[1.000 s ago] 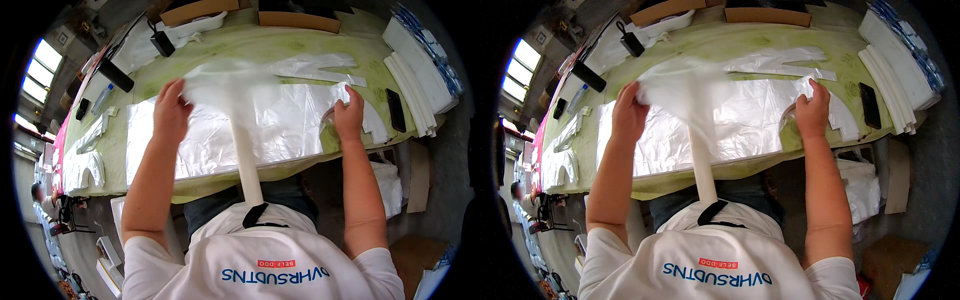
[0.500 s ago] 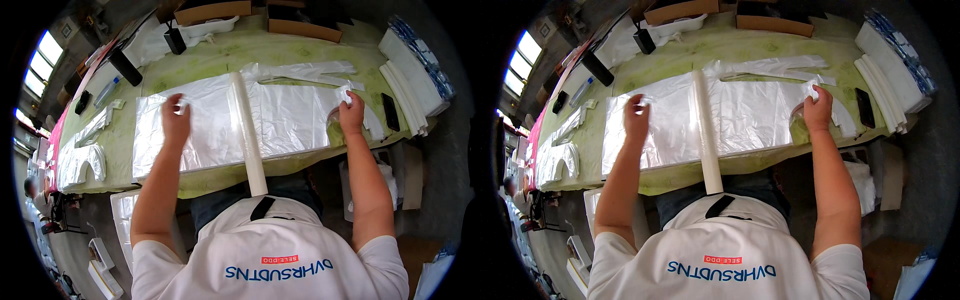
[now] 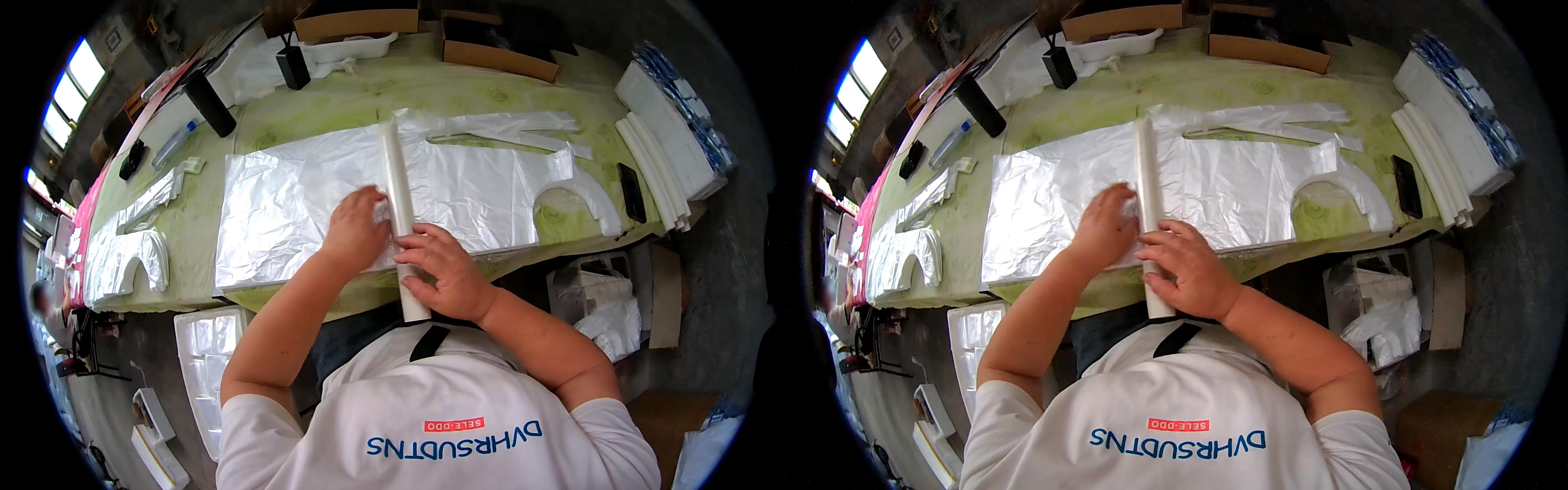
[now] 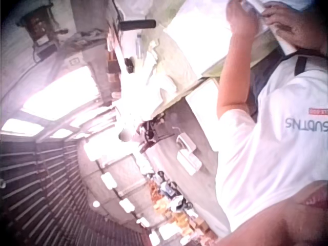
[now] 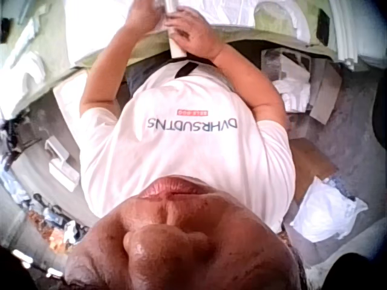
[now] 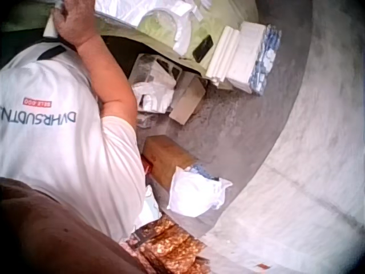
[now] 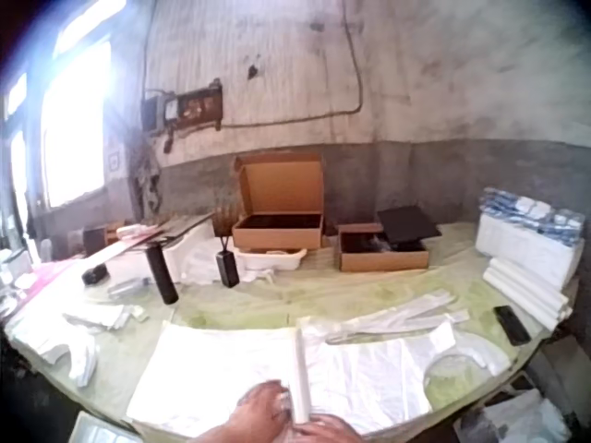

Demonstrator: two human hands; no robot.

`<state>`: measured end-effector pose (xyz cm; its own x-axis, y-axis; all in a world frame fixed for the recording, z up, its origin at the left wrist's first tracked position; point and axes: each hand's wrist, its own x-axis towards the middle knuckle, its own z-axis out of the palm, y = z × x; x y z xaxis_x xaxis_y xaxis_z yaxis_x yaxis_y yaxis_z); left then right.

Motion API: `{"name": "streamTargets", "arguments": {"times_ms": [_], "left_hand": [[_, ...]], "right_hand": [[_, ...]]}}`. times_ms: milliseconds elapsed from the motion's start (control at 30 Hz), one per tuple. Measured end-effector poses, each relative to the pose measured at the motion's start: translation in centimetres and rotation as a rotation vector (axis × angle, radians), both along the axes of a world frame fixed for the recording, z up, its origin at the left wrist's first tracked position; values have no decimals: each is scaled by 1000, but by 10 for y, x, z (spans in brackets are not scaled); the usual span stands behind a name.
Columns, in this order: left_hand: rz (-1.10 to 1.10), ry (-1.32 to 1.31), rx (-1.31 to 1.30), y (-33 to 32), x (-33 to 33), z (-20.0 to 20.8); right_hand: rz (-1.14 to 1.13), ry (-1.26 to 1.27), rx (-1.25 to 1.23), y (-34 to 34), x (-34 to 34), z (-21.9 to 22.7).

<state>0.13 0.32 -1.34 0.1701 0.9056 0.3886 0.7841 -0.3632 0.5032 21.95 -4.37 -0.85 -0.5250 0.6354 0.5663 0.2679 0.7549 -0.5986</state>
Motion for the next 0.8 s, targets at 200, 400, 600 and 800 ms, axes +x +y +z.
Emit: {"name": "streamTargets", "arguments": {"times_ms": [200, 400, 600, 800], "left_hand": [[-254, -10, 164, 6, 2, 35], [-205, 56, 181, 20, -12, 33], [-144, 154, -59, -4, -29, 21], [-148, 154, -127, -8, -40, 24]], "right_hand": [[10, 4, -26, 5, -4, 16], [-297, -161, 89, 34, -2, 14], [-200, -424, 57, 90, -42, -15], [-205, -700, 85, 159, -98, -13]]}}
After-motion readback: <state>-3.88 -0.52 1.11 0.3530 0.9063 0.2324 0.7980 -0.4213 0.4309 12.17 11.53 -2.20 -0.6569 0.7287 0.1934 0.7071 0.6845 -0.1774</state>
